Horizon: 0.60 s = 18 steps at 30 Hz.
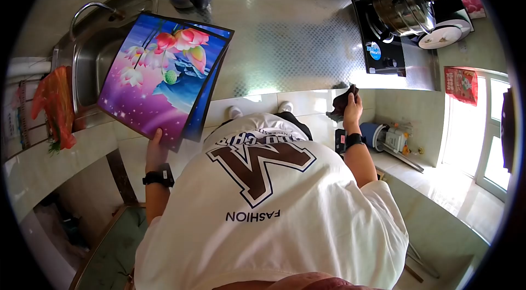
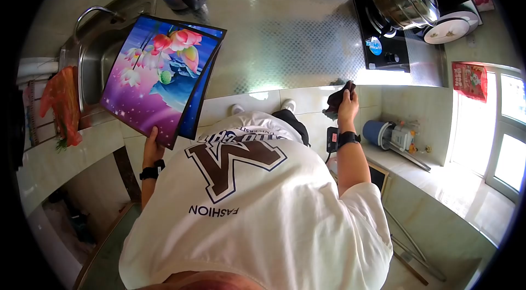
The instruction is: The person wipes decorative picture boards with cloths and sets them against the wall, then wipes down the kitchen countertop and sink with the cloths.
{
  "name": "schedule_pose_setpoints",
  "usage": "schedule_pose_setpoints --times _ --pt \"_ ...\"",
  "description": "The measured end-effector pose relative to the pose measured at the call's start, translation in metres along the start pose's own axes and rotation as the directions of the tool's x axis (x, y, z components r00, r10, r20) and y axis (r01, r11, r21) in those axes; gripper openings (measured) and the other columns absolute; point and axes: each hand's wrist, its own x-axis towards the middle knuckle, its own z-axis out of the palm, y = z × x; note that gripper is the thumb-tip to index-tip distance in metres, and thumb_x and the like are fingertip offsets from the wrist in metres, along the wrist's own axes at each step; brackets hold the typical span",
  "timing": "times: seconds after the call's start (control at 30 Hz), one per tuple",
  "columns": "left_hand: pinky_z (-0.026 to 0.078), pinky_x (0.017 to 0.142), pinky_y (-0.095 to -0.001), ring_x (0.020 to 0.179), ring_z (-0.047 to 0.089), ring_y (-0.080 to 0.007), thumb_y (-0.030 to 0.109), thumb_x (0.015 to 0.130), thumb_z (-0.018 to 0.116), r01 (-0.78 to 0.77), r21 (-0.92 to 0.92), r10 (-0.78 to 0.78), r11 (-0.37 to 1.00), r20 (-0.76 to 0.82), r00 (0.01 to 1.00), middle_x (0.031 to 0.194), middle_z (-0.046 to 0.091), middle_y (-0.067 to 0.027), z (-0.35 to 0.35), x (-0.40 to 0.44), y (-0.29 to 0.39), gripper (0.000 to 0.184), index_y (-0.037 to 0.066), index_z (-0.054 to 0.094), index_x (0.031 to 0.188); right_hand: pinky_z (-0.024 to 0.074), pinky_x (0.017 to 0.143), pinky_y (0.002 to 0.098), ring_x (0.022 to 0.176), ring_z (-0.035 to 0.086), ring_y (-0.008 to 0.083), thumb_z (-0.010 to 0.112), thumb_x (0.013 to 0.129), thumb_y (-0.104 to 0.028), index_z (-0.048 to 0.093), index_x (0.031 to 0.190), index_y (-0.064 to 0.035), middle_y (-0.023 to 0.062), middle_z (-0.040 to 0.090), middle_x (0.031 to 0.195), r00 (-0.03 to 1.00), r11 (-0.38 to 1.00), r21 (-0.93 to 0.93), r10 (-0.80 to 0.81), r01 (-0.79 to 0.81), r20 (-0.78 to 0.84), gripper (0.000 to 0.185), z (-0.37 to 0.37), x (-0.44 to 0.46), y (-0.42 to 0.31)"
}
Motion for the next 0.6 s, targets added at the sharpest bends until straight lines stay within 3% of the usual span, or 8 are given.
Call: schedule_pose_setpoints --times 0.07,0.2,0.3,0.4,0.43,0.5,0.57,0.6 --pt "0.048 0.102 -0.0427 0.119 0.061 -0.0274 0.031 0.101 0.063 -0.109 -0.191 0.113 0.975 0.010 0.994 0.131 0.061 -0.0127 0.006 0.000 -0.009 0.055 -0.002 0.047 0.141 0.0520 0.088 0.0327 0.098 0.064 0.0188 0.060 0.102 -0.028 0.062 0.132 0.0003 0.0093 0.068 0.113 1.000 0.996 0.082 0.025 -0.024 -0.006 0.042 0.000 0.002 0.000" --pt "0.048 0.103 -0.0432 0.120 0.061 -0.0280 0.028 0.099 0.065 -0.131 -0.237 0.133 0.963 -0.007 0.991 0.132 0.061 -0.0131 0.018 -0.008 -0.009 0.056 -0.002 0.046 0.142 0.0517 0.086 0.0324 0.096 0.063 0.0183 0.061 0.101 -0.030 0.061 0.132 0.0005 0.0089 0.068 0.111 0.999 0.995 0.104 -0.005 0.000 0.045 0.043 0.005 0.025 0.006" --pt "0.051 0.099 -0.0437 0.118 0.062 -0.0282 0.027 0.100 0.064 -0.190 -0.230 0.192 0.954 -0.016 0.981 0.131 0.061 -0.0121 0.014 -0.030 -0.019 0.052 0.001 0.048 0.141 0.0514 0.086 0.0326 0.096 0.063 0.0183 0.061 0.101 -0.029 0.062 0.132 0.0007 0.0089 0.068 0.111 0.996 0.996 0.067 -0.067 0.064 0.050 0.043 0.010 0.047 0.014" --pt "0.056 0.083 -0.0388 0.105 0.065 -0.0252 0.022 0.101 0.063 -0.174 -0.247 0.117 0.953 -0.229 0.966 0.120 0.063 -0.0073 0.021 -0.080 -0.039 0.038 0.005 0.053 0.134 0.0497 0.090 0.0340 0.100 0.064 0.0190 0.062 0.100 -0.029 0.064 0.128 -0.0006 0.0099 0.070 0.111 0.995 0.992 0.117 -0.063 0.055 0.072 0.040 -0.006 0.058 -0.001" --pt "0.056 0.081 -0.0380 0.101 0.065 -0.0239 0.021 0.101 0.063 -0.181 -0.256 0.118 0.949 -0.244 0.963 0.116 0.064 -0.0074 0.030 -0.098 -0.045 0.037 0.004 0.054 0.132 0.0496 0.091 0.0339 0.100 0.064 0.0191 0.062 0.100 -0.029 0.064 0.128 -0.0006 0.0099 0.070 0.112 0.995 0.990 0.134 -0.061 0.050 0.083 0.040 -0.013 0.063 -0.005" --pt "0.057 0.093 -0.0433 0.106 0.068 -0.0292 0.024 0.095 0.071 -0.218 -0.252 0.181 0.943 -0.161 0.970 0.121 0.066 -0.0150 0.030 -0.126 -0.069 0.052 -0.002 0.051 0.135 0.0495 0.091 0.0335 0.101 0.064 0.0191 0.063 0.100 -0.029 0.064 0.130 -0.0021 0.0095 0.071 0.112 0.994 0.990 0.127 -0.065 0.054 0.084 0.040 -0.030 0.087 0.010" --pt "0.059 0.091 -0.0411 0.103 0.069 -0.0277 0.024 0.095 0.071 -0.247 -0.215 0.209 0.945 -0.186 0.960 0.120 0.066 -0.0148 0.077 -0.160 -0.072 0.050 -0.001 0.051 0.134 0.0493 0.092 0.0334 0.101 0.064 0.0190 0.063 0.100 -0.029 0.063 0.131 -0.0025 0.0094 0.071 0.113 0.994 0.993 0.109 -0.046 0.036 0.095 0.041 -0.046 0.105 0.014" --pt "0.060 0.082 -0.0376 0.097 0.070 -0.0254 0.021 0.095 0.071 -0.248 -0.196 0.211 0.949 -0.192 0.959 0.116 0.067 -0.0131 0.096 -0.171 -0.075 0.047 0.000 0.053 0.132 0.0491 0.092 0.0329 0.101 0.064 0.0188 0.063 0.100 -0.029 0.063 0.132 -0.0023 0.0094 0.071 0.113 0.993 0.993 0.115 -0.052 0.040 0.102 0.042 -0.056 0.107 0.007"
